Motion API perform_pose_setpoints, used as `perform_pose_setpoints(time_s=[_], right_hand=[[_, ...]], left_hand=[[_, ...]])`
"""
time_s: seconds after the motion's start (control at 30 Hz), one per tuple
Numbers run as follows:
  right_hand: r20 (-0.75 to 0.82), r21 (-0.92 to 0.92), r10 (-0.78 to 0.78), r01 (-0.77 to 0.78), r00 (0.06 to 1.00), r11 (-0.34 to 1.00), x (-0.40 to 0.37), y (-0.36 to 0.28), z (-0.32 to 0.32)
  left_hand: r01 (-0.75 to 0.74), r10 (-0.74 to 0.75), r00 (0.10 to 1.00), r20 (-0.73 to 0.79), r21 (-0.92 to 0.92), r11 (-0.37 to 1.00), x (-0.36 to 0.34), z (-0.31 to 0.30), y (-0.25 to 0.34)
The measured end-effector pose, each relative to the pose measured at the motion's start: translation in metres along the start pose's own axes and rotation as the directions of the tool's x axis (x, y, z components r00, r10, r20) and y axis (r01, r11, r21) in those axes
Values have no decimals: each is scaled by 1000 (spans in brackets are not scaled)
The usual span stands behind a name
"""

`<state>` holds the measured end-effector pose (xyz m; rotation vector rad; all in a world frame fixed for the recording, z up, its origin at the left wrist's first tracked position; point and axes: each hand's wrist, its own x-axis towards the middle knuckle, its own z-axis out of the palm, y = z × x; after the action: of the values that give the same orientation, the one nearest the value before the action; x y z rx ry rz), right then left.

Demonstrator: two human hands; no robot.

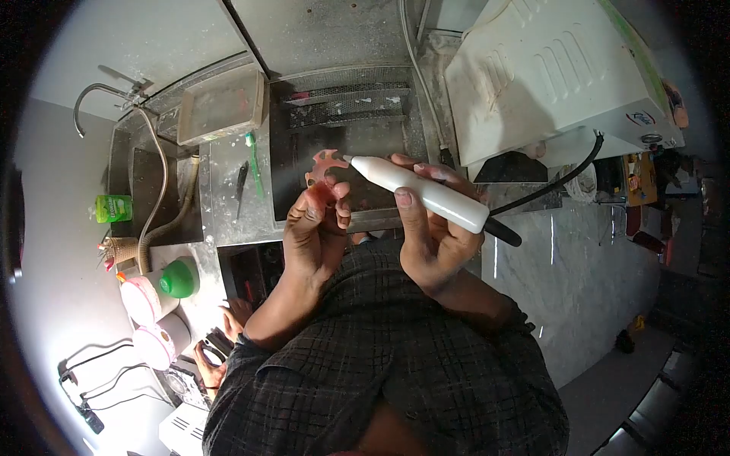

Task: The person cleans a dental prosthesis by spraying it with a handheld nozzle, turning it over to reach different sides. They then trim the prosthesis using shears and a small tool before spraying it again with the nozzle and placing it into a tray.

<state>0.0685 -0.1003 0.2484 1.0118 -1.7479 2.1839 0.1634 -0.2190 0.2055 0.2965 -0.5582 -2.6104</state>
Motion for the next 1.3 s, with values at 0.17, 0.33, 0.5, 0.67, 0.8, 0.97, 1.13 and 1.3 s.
perform_pose_setpoints(time_s=[0.17,0.33,0.5,0.67,0.8,0.97,1.13,1.3], right_hand=[[29,-10,-17,18,999,1000,0,0,-2],[1,12,7,-7,1000,1000,-1,0,-2],[28,63,2,-4,1000,998,1,-9,-2],[56,3,-55,54,997,999,0,-7,-5],[15,29,-38,37,999,999,0,-7,-8],[55,31,-55,54,997,998,2,-7,-9],[-8,53,2,-2,1000,999,-1,-9,-7],[-6,12,4,-4,1000,1000,-2,-7,-8]], left_hand=[[10,-11,1000,-12,-46,999,-2,2,2],[14,-14,1000,0,-65,998,-2,-1,1],[4,-5,1000,-7,-53,999,0,-1,-3],[-9,9,1000,-6,6,1000,1,0,-6],[-39,39,999,2,59,997,3,-2,-8],[-1,1,1000,-6,117,993,1,2,-10],[47,-48,999,4,117,992,0,1,-14],[-9,3,999,33,172,985,0,-1,-18]])
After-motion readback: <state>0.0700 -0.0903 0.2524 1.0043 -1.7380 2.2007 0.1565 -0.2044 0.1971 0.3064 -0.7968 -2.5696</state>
